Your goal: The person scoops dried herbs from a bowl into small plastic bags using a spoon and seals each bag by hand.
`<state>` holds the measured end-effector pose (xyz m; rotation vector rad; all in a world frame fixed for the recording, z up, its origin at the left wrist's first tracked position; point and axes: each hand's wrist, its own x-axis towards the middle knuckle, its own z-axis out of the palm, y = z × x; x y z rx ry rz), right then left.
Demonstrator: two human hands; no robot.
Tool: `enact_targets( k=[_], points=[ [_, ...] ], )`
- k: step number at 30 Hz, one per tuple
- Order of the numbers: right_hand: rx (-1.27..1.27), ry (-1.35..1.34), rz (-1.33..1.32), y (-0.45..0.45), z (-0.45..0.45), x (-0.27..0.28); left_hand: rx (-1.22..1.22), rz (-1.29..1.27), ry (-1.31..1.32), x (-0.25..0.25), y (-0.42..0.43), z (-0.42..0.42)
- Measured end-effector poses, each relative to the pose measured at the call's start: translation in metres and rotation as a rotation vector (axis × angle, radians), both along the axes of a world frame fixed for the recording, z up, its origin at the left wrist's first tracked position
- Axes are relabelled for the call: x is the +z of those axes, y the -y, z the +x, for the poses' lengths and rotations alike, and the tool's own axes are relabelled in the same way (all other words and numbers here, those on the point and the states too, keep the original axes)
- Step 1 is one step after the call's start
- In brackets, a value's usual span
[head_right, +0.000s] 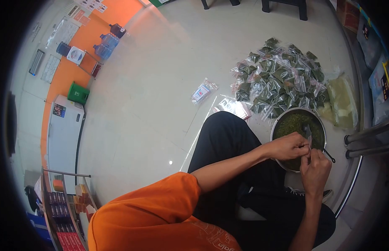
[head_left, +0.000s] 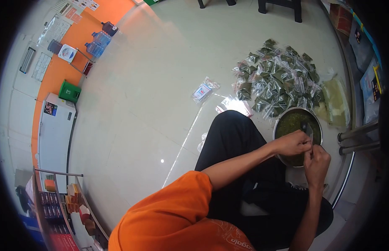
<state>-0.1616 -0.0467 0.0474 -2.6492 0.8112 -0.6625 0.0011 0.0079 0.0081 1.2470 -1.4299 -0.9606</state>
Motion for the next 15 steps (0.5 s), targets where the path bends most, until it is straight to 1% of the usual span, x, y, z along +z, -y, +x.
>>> enact_targets(
  k=[2, 8, 12, 14, 15],
  points=[
    [-0.015, 0.007, -0.016, -0.004, 0.003, -0.001, 0.037, -0.069, 0.032, -0.006, 0.002, 0.0],
    [-0.038, -0.023, -0.086, -0.006, 0.005, -0.003, 0.059, 0.015, -0.009, -0.005, 0.002, -0.001],
    [-0.093, -0.016, -0.098, -0.009, 0.007, -0.007, 0.098, -0.043, -0.01, -0.003, 0.0, 0.0],
    [-0.122, -0.009, -0.097, -0.003, 0.009, -0.002, 0.079, -0.005, -0.091, -0.003, -0.001, 0.002],
    [-0.156, -0.003, -0.1, 0.002, 0.005, 0.003, 0.067, 0.072, -0.129, -0.006, -0.004, 0.0]
  ],
)
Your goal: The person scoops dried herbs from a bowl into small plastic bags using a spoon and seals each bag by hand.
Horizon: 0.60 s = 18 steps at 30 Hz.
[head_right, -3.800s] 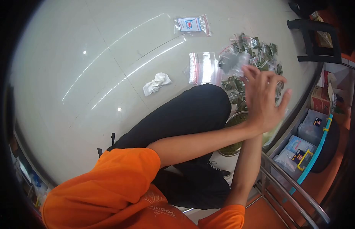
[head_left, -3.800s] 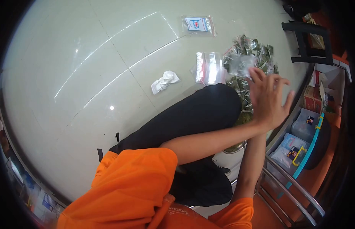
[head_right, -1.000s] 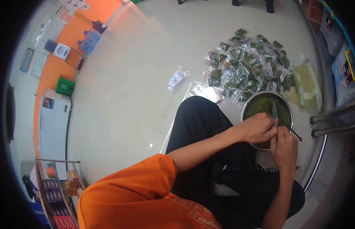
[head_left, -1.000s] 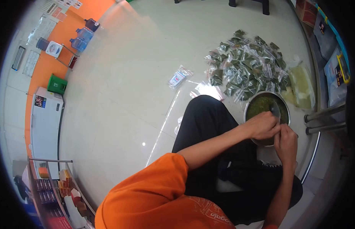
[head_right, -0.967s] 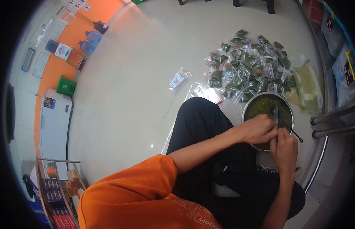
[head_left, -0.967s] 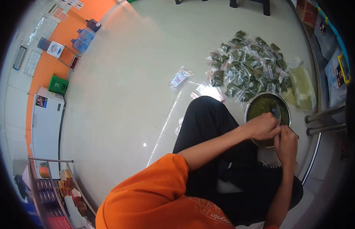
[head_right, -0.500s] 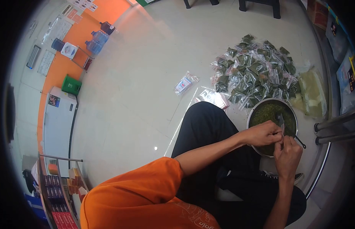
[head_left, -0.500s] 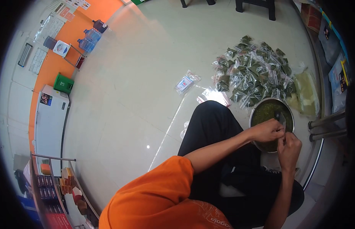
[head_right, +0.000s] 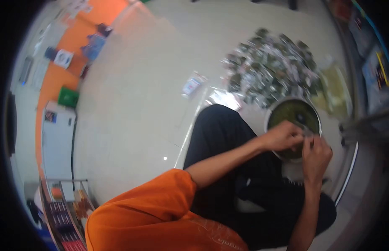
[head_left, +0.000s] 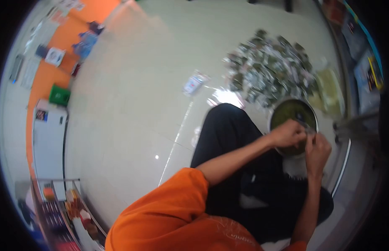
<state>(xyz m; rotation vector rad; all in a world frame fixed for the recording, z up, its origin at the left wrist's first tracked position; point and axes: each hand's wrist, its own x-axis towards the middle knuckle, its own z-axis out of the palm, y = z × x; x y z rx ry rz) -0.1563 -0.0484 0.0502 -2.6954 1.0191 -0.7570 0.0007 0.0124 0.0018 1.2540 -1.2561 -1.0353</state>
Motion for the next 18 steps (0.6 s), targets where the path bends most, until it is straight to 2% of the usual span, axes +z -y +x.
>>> enact_targets(
  k=[2, 4, 5, 7, 9, 11, 12, 13, 15, 18],
  points=[
    [0.031, 0.097, 0.133, 0.003, 0.001, 0.01, -0.025, 0.045, 0.026, -0.005, -0.002, -0.008],
    [-0.021, -0.007, 0.036, 0.006, -0.001, 0.006, 0.067, 0.098, 0.056, 0.006, 0.0, -0.007],
    [-0.02, 0.031, 0.007, 0.007, -0.002, 0.003, 0.111, 0.067, 0.061, -0.001, 0.006, -0.005],
    [-0.036, 0.027, 0.018, 0.008, -0.004, 0.006, 0.119, 0.092, 0.153, 0.015, 0.006, -0.002],
    [0.042, 0.125, 0.038, 0.008, -0.004, 0.008, 0.202, 0.059, 0.181, 0.01, 0.008, -0.01],
    [0.058, 0.132, 0.059, 0.006, -0.005, 0.008, 0.234, 0.063, 0.096, -0.006, 0.012, -0.012],
    [0.116, 0.143, 0.082, 0.006, -0.004, 0.008, 0.25, 0.053, 0.11, 0.018, 0.008, -0.013],
    [0.093, 0.15, 0.084, 0.007, -0.005, 0.007, 0.227, 0.055, 0.117, 0.017, 0.008, -0.012],
    [0.106, 0.106, 0.111, 0.008, -0.007, 0.006, 0.216, -0.006, 0.309, 0.016, 0.008, -0.009],
    [0.058, 0.074, 0.048, 0.011, -0.009, 0.004, 0.136, 0.048, 0.426, 0.024, 0.005, -0.011]
  ],
)
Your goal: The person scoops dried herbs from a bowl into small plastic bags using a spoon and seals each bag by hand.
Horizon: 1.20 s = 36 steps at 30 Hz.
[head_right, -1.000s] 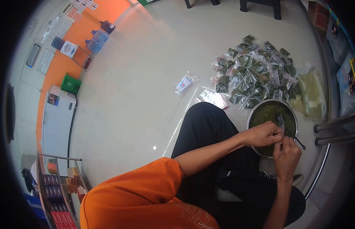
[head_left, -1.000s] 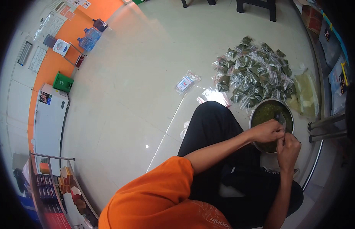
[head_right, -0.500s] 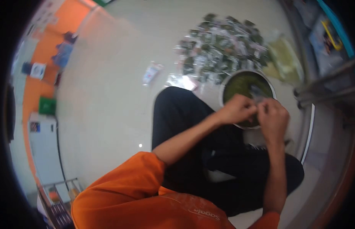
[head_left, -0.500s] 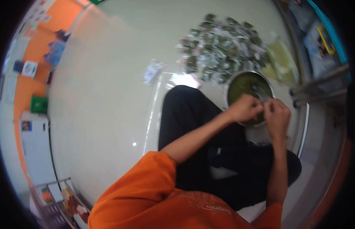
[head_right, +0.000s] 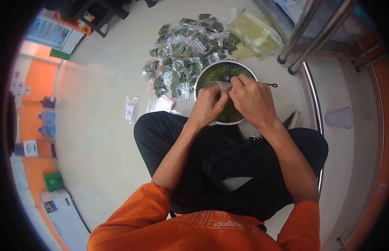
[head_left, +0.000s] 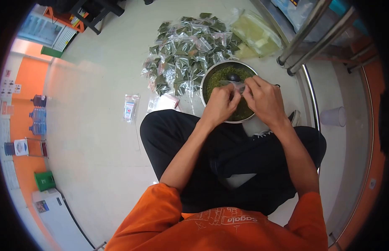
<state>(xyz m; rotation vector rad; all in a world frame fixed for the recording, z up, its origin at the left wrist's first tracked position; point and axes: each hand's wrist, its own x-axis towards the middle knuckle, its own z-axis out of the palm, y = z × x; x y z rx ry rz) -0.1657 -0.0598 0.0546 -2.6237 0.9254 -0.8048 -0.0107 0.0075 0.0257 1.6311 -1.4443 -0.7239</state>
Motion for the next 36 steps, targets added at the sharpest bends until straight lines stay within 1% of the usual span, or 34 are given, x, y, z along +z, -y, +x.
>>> enact_targets(
  k=[2, 4, 5, 6, 7, 8, 9, 10, 11, 12, 13, 14, 15, 16, 17, 18, 19, 20, 21, 22, 23, 24, 25, 27, 29, 30, 32, 34, 36],
  points=[
    [-0.04, 0.022, -0.002, -0.001, 0.002, 0.0, -0.043, 0.024, 0.061, 0.002, 0.0, -0.003],
    [-0.081, 0.044, -0.005, -0.005, 0.004, 0.001, 0.047, 0.059, -0.019, 0.001, 0.001, -0.005],
    [-0.007, 0.076, -0.022, -0.006, 0.005, 0.002, 0.037, 0.058, -0.017, -0.001, 0.002, -0.004],
    [0.067, 0.108, -0.039, -0.008, 0.007, 0.004, 0.088, 0.084, -0.065, -0.004, 0.002, -0.001],
    [0.059, 0.109, -0.04, -0.01, 0.009, 0.002, 0.141, 0.112, -0.114, -0.006, 0.002, 0.002],
    [0.075, 0.131, -0.017, -0.014, 0.011, -0.002, 0.141, 0.101, -0.057, -0.007, 0.001, 0.005],
    [0.092, 0.153, 0.008, -0.017, 0.012, -0.005, 0.134, 0.103, -0.055, -0.006, 0.001, 0.006],
    [0.102, 0.176, 0.124, -0.018, 0.012, -0.006, 0.138, 0.108, -0.054, -0.004, 0.0, 0.006],
    [0.098, 0.177, 0.125, -0.016, 0.011, -0.011, 0.146, 0.113, -0.053, -0.002, -0.001, 0.005],
    [0.113, 0.197, 0.185, -0.012, 0.01, -0.017, 0.143, 0.114, -0.052, 0.0, -0.002, 0.005],
    [0.129, 0.218, 0.244, -0.007, 0.008, -0.021, 0.079, 0.096, -0.007, 0.002, -0.002, 0.005],
    [0.128, 0.219, 0.244, -0.001, 0.005, -0.023, 0.016, 0.078, 0.037, 0.005, -0.002, 0.005],
    [0.1, 0.213, 0.353, 0.006, 0.002, -0.023, 0.014, 0.079, 0.038, 0.009, -0.002, 0.007],
    [0.071, 0.205, 0.463, 0.01, 0.001, -0.022, -0.071, 0.199, 0.038, 0.015, -0.003, 0.008],
    [0.068, 0.206, 0.464, 0.011, -0.001, -0.019, -0.156, 0.317, 0.039, 0.019, -0.003, 0.011],
    [0.045, 0.237, 0.498, 0.012, -0.003, -0.014, -0.158, 0.317, 0.039, 0.021, -0.005, 0.014],
    [0.022, 0.266, 0.532, 0.014, -0.004, -0.011, -0.189, 0.163, 0.067, 0.023, -0.007, 0.018],
    [-0.006, 0.255, 0.477, 0.017, -0.004, -0.016, -0.219, 0.007, 0.093, 0.025, -0.008, 0.019],
    [-0.009, 0.255, 0.475, 0.016, -0.005, -0.013, -0.221, 0.005, 0.093, 0.027, -0.005, 0.017],
    [0.014, 0.284, 0.569, 0.014, -0.003, -0.007, -0.12, -0.204, 0.274, 0.031, -0.002, 0.015],
    [0.039, 0.315, 0.666, 0.011, -0.001, -0.005, -0.122, -0.303, 0.355, 0.027, 0.0, 0.016],
    [0.045, 0.318, 0.669, 0.007, 0.001, -0.006, -0.115, -0.402, 0.438, 0.023, 0.002, 0.017],
    [0.06, 0.297, 0.651, 0.005, 0.003, -0.008, -0.11, -0.401, 0.444, 0.014, 0.002, 0.017],
    [0.077, 0.272, 0.632, 0.003, 0.006, -0.017, -0.181, -0.414, 0.553, 0.004, 0.003, 0.012],
    [0.142, 0.298, 0.634, 0.003, 0.004, -0.032, -0.145, -0.417, 0.529, 0.003, 0.004, 0.01],
    [0.135, 0.297, 0.633, 0.001, 0.004, -0.03, -0.15, -0.418, 0.557, 0.003, 0.003, 0.011],
    [0.1, 0.302, 0.494, -0.003, 0.007, -0.023, -0.159, -0.42, 0.584, 0.002, 0.004, 0.009],
    [0.104, 0.288, 0.466, -0.004, 0.007, -0.018, -0.078, -0.52, 0.616, 0.0, 0.006, 0.006],
    [0.116, 0.271, 0.441, -0.002, 0.005, -0.012, -0.117, -0.486, 0.62, 0.002, 0.004, 0.009]
  ],
)
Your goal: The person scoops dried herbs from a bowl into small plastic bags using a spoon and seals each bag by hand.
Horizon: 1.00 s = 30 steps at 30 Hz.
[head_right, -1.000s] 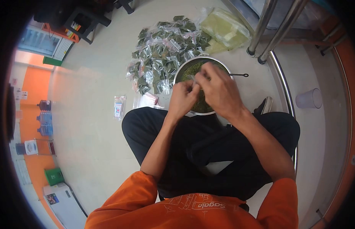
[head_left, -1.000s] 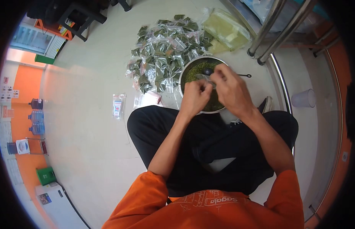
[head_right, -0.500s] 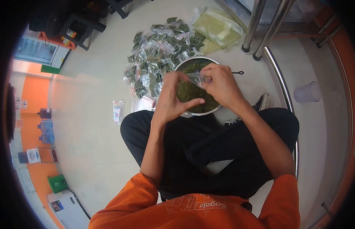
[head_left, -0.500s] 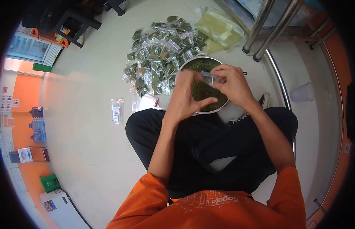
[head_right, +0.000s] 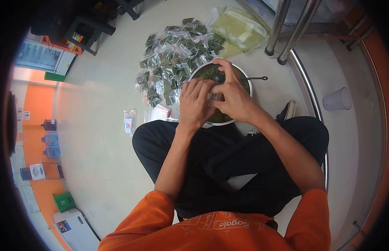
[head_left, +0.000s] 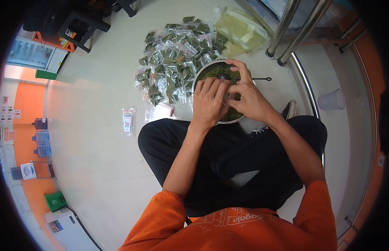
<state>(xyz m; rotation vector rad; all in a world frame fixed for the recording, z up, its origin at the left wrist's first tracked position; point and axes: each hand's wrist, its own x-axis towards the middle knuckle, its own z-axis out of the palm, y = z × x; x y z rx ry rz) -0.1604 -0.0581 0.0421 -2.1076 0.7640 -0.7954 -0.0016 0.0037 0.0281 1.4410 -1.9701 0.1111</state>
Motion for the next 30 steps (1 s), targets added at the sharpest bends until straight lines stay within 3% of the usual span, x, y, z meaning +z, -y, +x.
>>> enact_targets(
  k=[2, 4, 8, 10, 12, 14, 18, 23, 30],
  points=[
    [0.206, 0.011, 0.01, 0.008, -0.002, 0.005, -0.021, 0.039, 0.013, 0.0, -0.001, 0.003],
    [0.19, -0.032, -0.034, 0.005, -0.002, 0.006, -0.066, 0.16, -0.074, -0.003, -0.002, 0.003],
    [0.047, -0.08, -0.219, 0.001, -0.001, 0.007, -0.091, 0.102, -0.054, -0.002, 0.002, 0.0],
    [0.045, -0.07, -0.192, 0.0, 0.0, 0.013, -0.072, 0.015, -0.025, -0.005, 0.006, 0.0],
    [0.043, -0.062, -0.168, 0.003, -0.001, 0.014, -0.064, 0.092, -0.061, -0.004, 0.002, 0.002],
    [0.188, -0.074, -0.168, 0.009, -0.004, 0.011, -0.057, 0.172, -0.096, -0.002, -0.001, 0.005],
    [0.235, -0.152, -0.179, 0.006, -0.004, 0.008, -0.129, 0.193, -0.058, 0.005, -0.003, 0.002],
    [0.059, -0.01, -0.085, 0.005, -0.002, 0.009, -0.045, 0.013, -0.09, 0.002, 0.003, -0.001],
    [0.218, -0.019, 0.217, 0.009, -0.003, -0.003, -0.047, 0.073, 0.017, 0.002, -0.002, 0.001]
  ],
)
